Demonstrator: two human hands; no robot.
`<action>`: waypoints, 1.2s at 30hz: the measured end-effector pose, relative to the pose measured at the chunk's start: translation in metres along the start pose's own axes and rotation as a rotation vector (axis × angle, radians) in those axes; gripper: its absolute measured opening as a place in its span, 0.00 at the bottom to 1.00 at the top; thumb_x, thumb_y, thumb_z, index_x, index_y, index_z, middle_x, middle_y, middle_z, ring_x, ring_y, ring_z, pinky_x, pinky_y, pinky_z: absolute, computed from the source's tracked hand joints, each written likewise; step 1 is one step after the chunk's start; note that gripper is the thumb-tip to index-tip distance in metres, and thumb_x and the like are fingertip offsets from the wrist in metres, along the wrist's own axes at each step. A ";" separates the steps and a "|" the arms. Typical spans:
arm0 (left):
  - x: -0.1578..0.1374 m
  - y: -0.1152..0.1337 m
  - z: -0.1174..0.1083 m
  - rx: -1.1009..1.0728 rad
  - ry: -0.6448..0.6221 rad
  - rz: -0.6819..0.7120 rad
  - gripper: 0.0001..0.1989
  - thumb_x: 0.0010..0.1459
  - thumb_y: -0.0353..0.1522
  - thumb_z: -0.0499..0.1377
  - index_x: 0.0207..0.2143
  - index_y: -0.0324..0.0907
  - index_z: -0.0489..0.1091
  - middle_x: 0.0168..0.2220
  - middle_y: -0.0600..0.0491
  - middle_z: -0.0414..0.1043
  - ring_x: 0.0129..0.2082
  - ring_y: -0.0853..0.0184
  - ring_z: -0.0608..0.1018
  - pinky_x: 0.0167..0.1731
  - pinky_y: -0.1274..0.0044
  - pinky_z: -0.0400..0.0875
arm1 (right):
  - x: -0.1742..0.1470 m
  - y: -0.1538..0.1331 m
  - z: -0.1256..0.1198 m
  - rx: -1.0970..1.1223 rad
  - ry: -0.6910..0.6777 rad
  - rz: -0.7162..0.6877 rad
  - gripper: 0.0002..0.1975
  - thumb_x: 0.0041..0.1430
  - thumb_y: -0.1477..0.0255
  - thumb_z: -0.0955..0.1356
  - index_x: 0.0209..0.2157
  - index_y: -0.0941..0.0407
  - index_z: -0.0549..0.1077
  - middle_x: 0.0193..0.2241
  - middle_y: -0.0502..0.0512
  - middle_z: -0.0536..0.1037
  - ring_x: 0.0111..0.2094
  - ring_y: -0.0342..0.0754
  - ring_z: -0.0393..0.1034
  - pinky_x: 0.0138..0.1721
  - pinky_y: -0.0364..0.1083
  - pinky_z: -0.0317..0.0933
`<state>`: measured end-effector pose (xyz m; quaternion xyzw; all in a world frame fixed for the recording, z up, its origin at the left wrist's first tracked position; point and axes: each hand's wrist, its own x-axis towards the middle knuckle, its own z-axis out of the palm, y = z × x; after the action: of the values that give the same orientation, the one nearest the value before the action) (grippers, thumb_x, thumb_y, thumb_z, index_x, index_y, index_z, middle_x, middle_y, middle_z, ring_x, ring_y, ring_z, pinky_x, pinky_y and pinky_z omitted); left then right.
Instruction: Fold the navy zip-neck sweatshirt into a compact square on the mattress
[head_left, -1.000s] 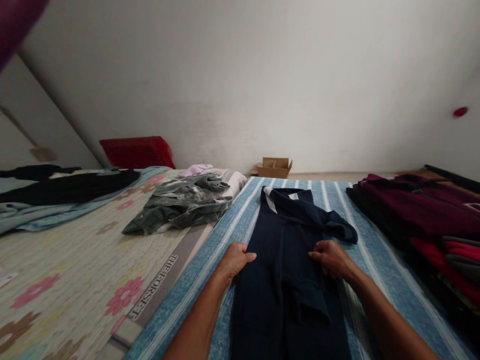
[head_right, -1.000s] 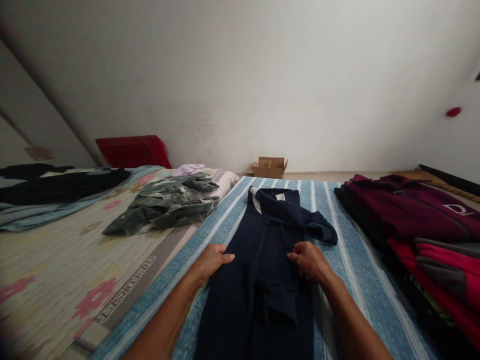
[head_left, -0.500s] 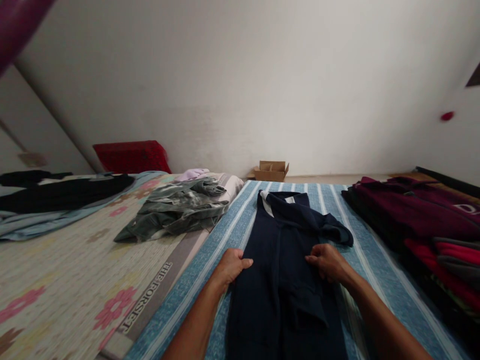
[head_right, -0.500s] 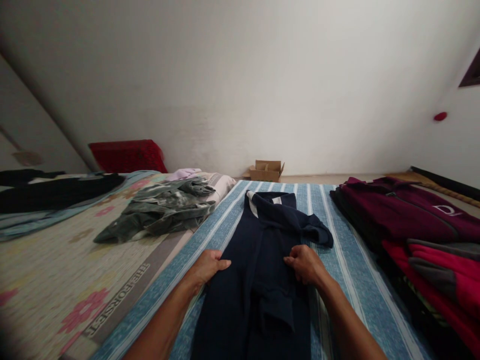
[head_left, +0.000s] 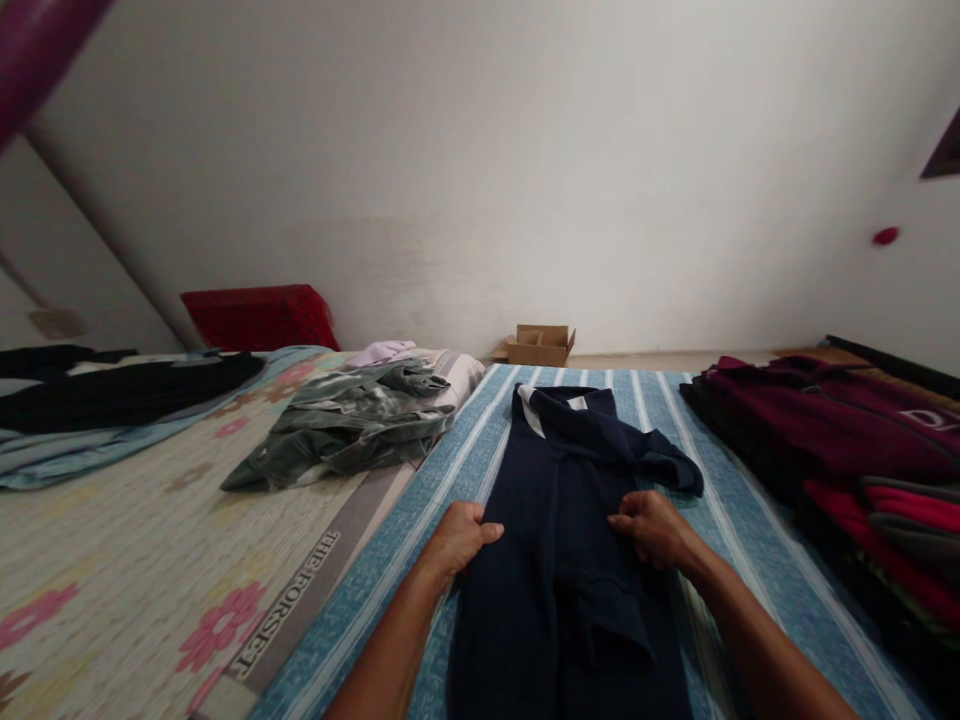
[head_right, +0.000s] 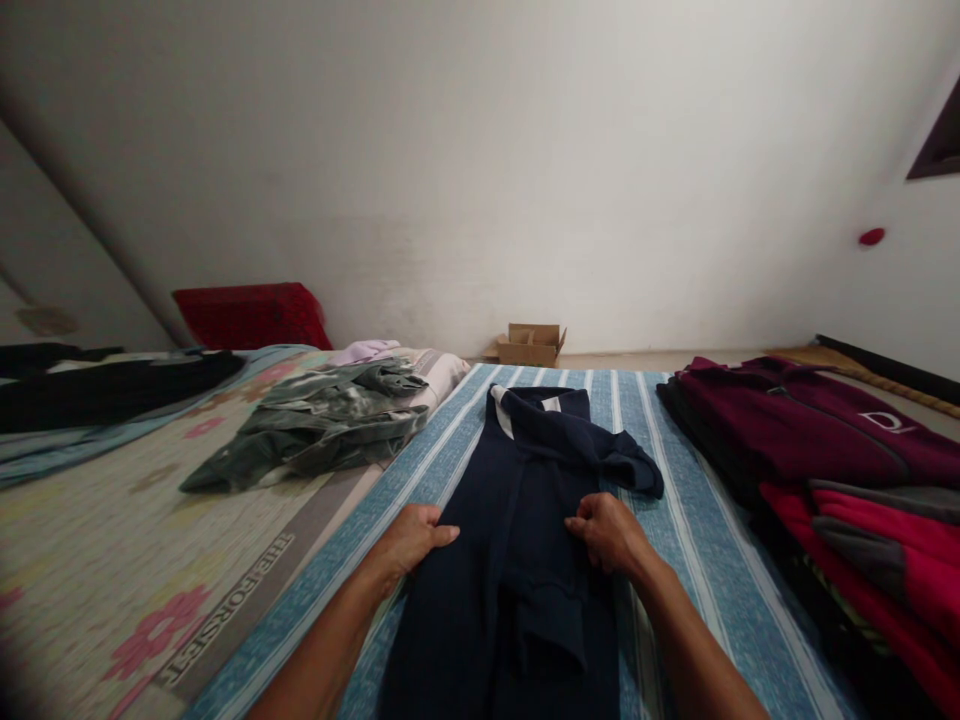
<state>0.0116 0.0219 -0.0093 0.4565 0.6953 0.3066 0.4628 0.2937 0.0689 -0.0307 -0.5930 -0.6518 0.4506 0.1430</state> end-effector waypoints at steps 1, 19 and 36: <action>0.000 0.000 0.000 0.006 0.002 -0.002 0.13 0.42 0.38 0.64 0.22 0.39 0.66 0.18 0.57 0.67 0.19 0.69 0.70 0.18 0.80 0.59 | 0.000 0.000 0.000 -0.001 0.003 0.000 0.08 0.58 0.71 0.62 0.26 0.56 0.63 0.09 0.44 0.64 0.09 0.41 0.59 0.10 0.37 0.47; -0.010 0.011 0.002 -0.001 0.018 0.006 0.08 0.45 0.30 0.61 0.20 0.39 0.63 0.16 0.59 0.63 0.16 0.72 0.66 0.17 0.81 0.55 | 0.001 0.002 -0.001 0.004 0.012 -0.017 0.08 0.58 0.71 0.63 0.25 0.56 0.64 0.08 0.43 0.64 0.09 0.40 0.58 0.11 0.37 0.46; -0.007 0.014 0.005 -0.013 -0.021 -0.035 0.06 0.47 0.29 0.59 0.20 0.40 0.63 0.15 0.59 0.64 0.14 0.73 0.65 0.16 0.81 0.55 | 0.000 0.002 -0.007 0.007 0.026 0.005 0.08 0.57 0.71 0.64 0.25 0.56 0.65 0.08 0.43 0.64 0.09 0.39 0.57 0.11 0.37 0.46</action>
<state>0.0223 0.0209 0.0032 0.4444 0.6961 0.2983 0.4785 0.2994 0.0715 -0.0285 -0.6000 -0.6468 0.4453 0.1525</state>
